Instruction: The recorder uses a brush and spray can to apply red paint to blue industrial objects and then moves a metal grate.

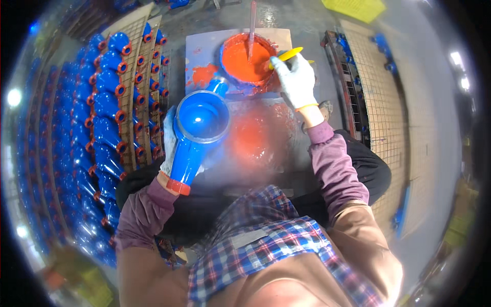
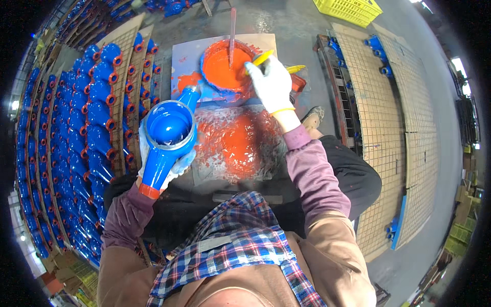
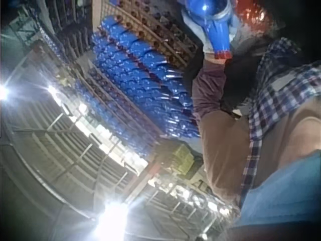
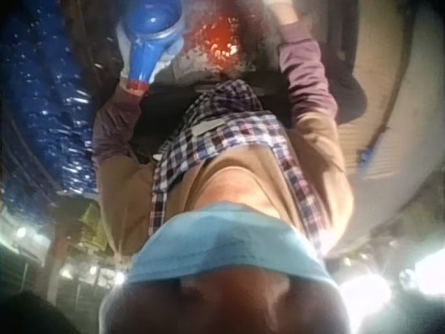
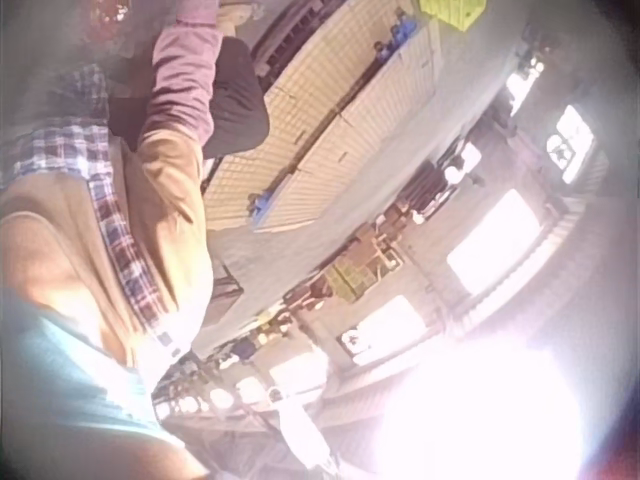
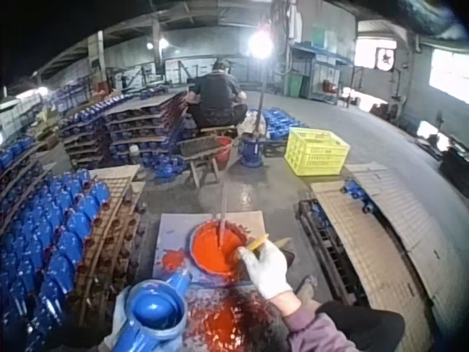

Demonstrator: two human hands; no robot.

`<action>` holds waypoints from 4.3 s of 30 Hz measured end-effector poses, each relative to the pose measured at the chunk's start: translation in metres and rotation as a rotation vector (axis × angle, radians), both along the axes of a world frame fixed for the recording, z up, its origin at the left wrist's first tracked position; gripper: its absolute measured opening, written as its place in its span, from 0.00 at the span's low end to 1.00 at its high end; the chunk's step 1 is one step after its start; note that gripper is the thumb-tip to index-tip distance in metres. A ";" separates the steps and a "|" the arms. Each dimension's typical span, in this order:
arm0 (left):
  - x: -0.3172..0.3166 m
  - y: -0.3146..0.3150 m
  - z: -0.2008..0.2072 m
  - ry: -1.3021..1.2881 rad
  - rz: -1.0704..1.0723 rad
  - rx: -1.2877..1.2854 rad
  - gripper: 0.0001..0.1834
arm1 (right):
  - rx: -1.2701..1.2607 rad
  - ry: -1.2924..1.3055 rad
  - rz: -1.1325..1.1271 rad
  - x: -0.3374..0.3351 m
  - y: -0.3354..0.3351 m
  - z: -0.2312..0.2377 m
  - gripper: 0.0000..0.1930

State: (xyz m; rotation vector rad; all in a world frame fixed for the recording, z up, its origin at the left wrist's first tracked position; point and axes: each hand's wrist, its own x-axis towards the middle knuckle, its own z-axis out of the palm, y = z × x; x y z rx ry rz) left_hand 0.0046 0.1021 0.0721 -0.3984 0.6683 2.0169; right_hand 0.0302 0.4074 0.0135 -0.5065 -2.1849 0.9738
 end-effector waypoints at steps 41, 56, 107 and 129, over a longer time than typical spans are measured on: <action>0.017 0.021 -0.003 2.980 -0.221 -0.176 0.27 | -0.152 0.037 0.409 0.085 -0.030 0.058 0.15; 0.035 0.042 0.008 1.396 -0.133 -0.715 0.44 | 0.096 0.355 0.301 0.151 -0.071 0.069 0.12; 0.002 0.040 -0.012 0.365 -0.233 -0.058 0.32 | 0.347 0.139 0.615 0.179 -0.048 0.070 0.16; 0.031 0.042 -0.019 2.596 -0.673 -1.106 0.37 | 0.335 -0.223 0.480 0.042 0.011 0.025 0.13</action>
